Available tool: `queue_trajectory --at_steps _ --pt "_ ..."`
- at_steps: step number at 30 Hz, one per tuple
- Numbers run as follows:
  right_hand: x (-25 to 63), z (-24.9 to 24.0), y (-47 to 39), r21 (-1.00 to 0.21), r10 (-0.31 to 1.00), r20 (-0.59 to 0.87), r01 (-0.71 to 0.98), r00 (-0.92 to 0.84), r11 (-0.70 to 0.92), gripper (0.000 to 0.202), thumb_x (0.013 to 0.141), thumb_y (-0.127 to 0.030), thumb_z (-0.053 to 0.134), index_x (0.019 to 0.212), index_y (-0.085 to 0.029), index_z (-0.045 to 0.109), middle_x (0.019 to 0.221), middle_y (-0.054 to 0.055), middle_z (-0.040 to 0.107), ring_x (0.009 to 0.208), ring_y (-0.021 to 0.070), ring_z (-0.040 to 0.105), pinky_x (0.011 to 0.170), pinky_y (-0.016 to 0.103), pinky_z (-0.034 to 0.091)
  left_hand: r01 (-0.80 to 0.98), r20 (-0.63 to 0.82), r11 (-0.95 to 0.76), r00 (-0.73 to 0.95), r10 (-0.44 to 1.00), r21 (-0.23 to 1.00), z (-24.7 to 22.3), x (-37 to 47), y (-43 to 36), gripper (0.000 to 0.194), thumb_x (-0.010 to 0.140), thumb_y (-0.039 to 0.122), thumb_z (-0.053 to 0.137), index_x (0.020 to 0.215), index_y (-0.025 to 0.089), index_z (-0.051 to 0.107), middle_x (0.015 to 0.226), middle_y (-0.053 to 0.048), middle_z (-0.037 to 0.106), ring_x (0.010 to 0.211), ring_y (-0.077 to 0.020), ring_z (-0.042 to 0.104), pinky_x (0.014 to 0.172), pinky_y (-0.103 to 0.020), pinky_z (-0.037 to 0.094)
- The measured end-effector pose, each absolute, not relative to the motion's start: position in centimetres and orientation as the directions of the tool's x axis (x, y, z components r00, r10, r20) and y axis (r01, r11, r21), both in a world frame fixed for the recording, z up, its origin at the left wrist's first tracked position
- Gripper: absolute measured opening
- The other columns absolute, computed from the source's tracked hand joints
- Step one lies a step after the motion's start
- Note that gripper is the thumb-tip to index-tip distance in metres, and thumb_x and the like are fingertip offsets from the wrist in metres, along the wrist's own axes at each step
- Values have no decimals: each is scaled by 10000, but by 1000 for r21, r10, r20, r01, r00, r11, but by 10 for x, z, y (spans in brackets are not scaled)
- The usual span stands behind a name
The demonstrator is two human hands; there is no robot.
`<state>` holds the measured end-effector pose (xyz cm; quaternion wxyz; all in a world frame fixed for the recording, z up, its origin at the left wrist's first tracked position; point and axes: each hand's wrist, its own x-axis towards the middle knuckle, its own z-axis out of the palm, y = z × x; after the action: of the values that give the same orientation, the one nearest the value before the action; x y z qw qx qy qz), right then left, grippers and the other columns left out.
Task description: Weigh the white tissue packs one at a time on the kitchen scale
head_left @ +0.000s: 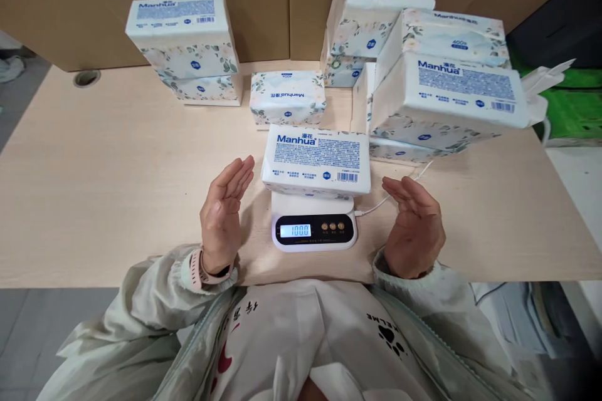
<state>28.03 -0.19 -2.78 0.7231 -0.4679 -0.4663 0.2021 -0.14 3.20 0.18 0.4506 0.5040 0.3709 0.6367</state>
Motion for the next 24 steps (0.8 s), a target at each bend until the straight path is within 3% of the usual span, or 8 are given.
queue_trajectory --at_steps 6,13,18,24 --pt "278 -26 -4 -879 732 465 162 498 449 451 1089 -436 433 1236 -231 807 1176 80 826 1146 277 787 1081 572 594 -181 306 -317 -90 948 931 1 -1 32 547 1041 617 571 1409 248 737 1463 -98 730 1455 -287 647 1257 -445 520" --pt "275 -18 -4 -880 734 470 199 491 430 438 1076 -446 433 959 -252 808 1065 89 834 1090 303 786 1054 604 586 -176 312 -323 -90 946 930 1 -1 32 540 1045 612 554 1406 256 742 1464 -92 730 1453 -277 648 1244 -430 531" --pt "276 -18 -5 -877 743 477 199 470 437 442 1085 -446 432 961 -250 809 1062 96 825 1084 308 778 1047 605 571 -186 270 -284 -99 958 941 1 -2 32 583 1001 674 615 1378 248 744 1456 -117 729 1451 -323 646 1274 -491 501" --pt "277 -19 -5 -869 735 494 245 463 430 467 1097 -467 410 984 -251 808 1041 93 826 1050 304 788 1021 593 579 -158 298 -302 -53 953 940 1 -3 31 561 1043 654 554 1409 271 740 1491 -85 713 1463 -295 639 1249 -451 530"
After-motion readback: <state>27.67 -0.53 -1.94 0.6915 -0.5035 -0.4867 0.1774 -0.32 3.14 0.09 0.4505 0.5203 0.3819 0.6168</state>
